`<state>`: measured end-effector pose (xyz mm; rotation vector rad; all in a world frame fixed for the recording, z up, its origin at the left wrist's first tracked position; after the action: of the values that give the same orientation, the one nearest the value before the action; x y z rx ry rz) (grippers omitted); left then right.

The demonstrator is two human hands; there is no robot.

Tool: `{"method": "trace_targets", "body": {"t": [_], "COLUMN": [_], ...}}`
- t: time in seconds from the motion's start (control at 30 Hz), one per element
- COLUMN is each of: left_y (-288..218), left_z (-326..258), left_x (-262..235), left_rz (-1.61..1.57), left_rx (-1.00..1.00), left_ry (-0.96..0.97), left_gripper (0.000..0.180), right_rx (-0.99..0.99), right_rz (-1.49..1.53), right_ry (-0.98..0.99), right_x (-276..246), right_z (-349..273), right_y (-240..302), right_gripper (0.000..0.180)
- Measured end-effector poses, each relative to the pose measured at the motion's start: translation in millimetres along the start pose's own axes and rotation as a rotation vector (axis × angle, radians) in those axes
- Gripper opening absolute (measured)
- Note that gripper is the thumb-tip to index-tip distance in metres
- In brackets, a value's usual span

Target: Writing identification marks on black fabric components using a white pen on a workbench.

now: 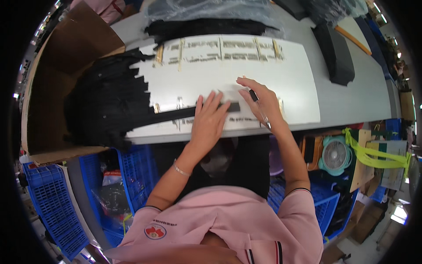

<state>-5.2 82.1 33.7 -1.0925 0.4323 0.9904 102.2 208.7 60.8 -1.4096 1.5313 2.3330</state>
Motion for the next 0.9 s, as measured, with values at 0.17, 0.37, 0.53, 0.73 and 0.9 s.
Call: {"method": "trace_targets", "body": {"t": [0.17, 0.37, 0.53, 0.73, 0.9], "left_y": [-12, -8, 13, 30, 40], "left_z": [14, -5, -47, -77, -84], "left_x": [22, 3, -27, -48, -60], "left_rz": [-0.118, -0.070, 0.113, 0.238, 0.283], "left_rx": [-0.054, -0.088, -0.195, -0.294, -0.324], "left_ry": [-0.010, -0.049, -0.046, -0.038, -0.067], "left_gripper": [0.060, 0.061, 0.056, 0.057, 0.059], "right_rx": [-0.168, -0.271, -0.264, -0.146, -0.126], "right_rz": [-0.137, -0.403, -0.436, -0.639, -0.665], "right_ry": [-0.387, -0.386, -0.414, -0.533, -0.537], "right_x": [8, 22, 13, -18, -17], "right_z": [-79, -98, -103, -120, -126], "right_y": [11, 10, 1, -28, -38], "right_gripper": [0.039, 0.051, 0.050, 0.045, 0.039]}}
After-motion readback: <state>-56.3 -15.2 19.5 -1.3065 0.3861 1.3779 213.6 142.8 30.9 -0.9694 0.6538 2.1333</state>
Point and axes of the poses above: each hand's wrist, its own z-axis towards the middle knuckle, its own x-axis out of the palm, y = z × x, the point moved 8 cm from there along z, towards the middle knuckle, and after that the axes turned 3 degrees about -y, right-handed, at the moved point
